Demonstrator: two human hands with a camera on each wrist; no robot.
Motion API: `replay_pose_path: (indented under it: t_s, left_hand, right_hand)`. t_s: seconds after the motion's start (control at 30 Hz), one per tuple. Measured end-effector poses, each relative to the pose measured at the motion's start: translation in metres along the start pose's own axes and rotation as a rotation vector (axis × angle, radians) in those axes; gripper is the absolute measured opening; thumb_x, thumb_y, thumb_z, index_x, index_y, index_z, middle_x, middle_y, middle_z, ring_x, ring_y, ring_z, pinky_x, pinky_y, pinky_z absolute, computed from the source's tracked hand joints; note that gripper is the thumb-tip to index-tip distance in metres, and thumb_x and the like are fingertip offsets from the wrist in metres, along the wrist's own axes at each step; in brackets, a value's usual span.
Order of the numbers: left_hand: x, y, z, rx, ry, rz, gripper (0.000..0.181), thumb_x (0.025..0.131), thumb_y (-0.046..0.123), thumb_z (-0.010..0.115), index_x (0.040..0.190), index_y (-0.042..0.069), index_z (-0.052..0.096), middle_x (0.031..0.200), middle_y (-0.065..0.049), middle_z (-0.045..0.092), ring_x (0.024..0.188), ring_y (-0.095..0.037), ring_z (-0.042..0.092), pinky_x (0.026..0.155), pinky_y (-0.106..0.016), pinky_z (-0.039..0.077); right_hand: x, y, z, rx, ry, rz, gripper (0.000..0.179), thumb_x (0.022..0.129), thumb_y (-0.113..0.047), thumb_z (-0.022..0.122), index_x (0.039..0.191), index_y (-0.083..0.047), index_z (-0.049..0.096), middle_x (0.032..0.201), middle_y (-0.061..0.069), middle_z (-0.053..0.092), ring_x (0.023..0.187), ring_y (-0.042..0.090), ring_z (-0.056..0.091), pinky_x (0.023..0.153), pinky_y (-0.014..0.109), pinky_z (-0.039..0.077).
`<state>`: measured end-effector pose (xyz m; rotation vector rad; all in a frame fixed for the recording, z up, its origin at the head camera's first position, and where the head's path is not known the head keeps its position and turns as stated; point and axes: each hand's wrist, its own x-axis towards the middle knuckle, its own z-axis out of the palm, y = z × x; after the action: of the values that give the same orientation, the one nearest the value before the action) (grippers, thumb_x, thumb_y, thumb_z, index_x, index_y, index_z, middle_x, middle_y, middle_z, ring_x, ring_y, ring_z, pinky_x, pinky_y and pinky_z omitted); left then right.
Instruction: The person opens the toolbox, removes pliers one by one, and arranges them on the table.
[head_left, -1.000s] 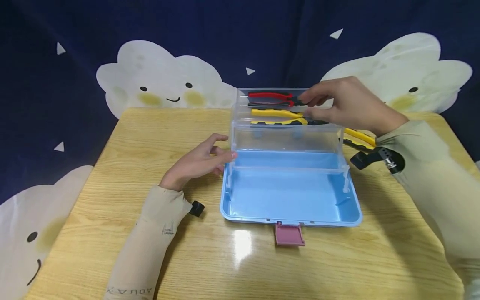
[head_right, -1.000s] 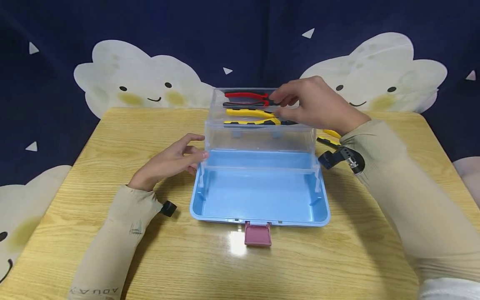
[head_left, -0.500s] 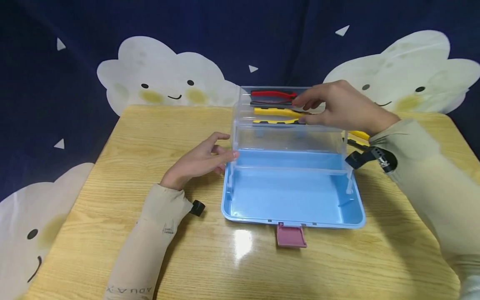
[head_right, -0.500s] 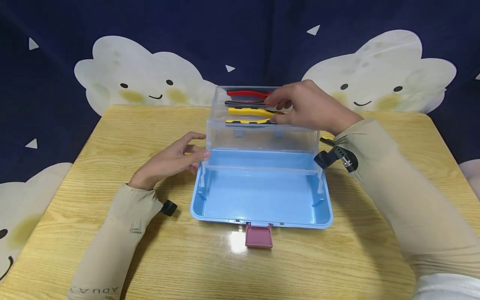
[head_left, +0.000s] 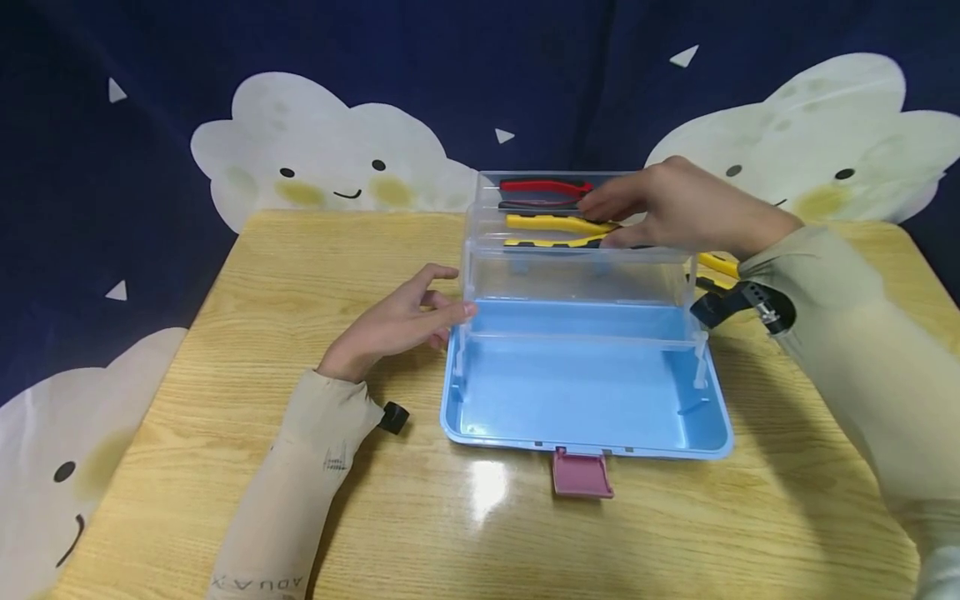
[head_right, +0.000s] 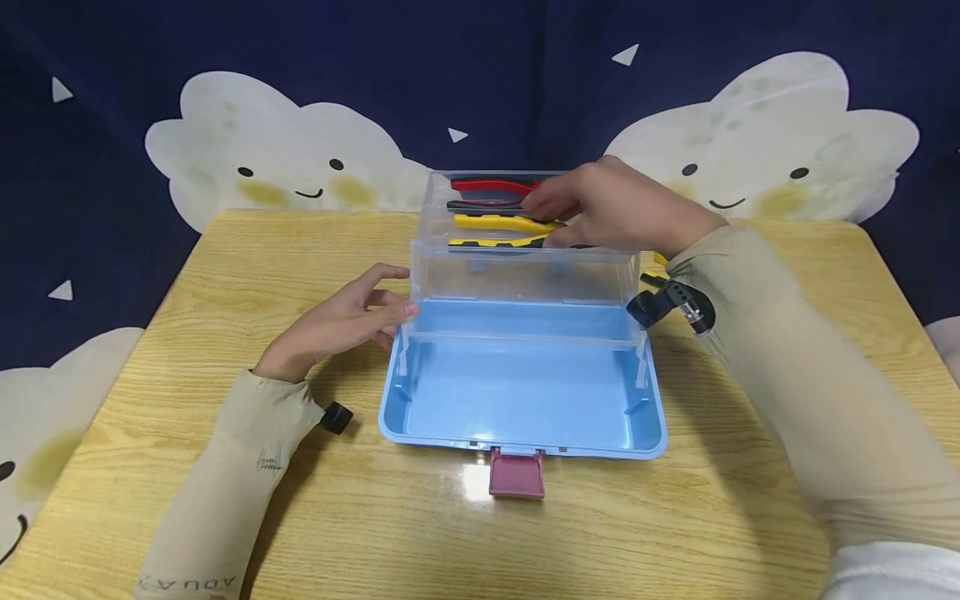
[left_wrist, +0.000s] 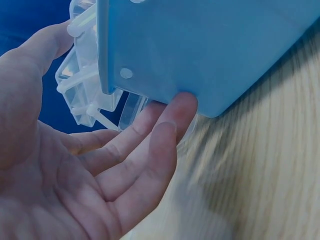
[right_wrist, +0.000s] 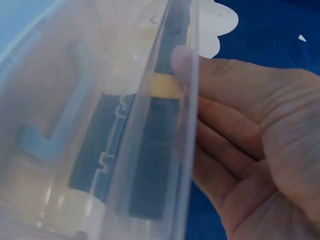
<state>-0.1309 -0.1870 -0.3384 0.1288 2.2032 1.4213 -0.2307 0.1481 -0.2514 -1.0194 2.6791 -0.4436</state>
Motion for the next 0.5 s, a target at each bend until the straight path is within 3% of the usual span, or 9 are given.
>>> replay_pose_path:
  t_s: [0.23,0.5]
  left_hand:
    - [-0.002,0.0,-0.001,-0.004,0.008,0.005,0.075,0.101,0.04,0.066,0.16,0.017,0.026,0.128,-0.015,0.068,0.093,-0.026,0.07,0.083,-0.039,0.064]
    - [-0.001,-0.001,-0.001,0.024,0.001,0.009,0.076,0.101,0.044,0.065,0.161,0.018,0.026,0.129,-0.013,0.067,0.096,-0.026,0.071,0.086,-0.039,0.064]
  right_hand:
    - [0.015,-0.01,-0.008,-0.055,-0.118,0.078,0.062,0.092,-0.017,0.079,0.148,-0.008,0.055,0.133,0.016,0.072,0.119,0.033,0.072,0.1,0.047,0.06]
    - [0.017,-0.011,-0.01,-0.113,-0.134,0.073,0.062,0.09,-0.017,0.082,0.146,-0.006,0.057,0.126,0.018,0.074,0.113,0.032,0.074,0.096,0.047,0.062]
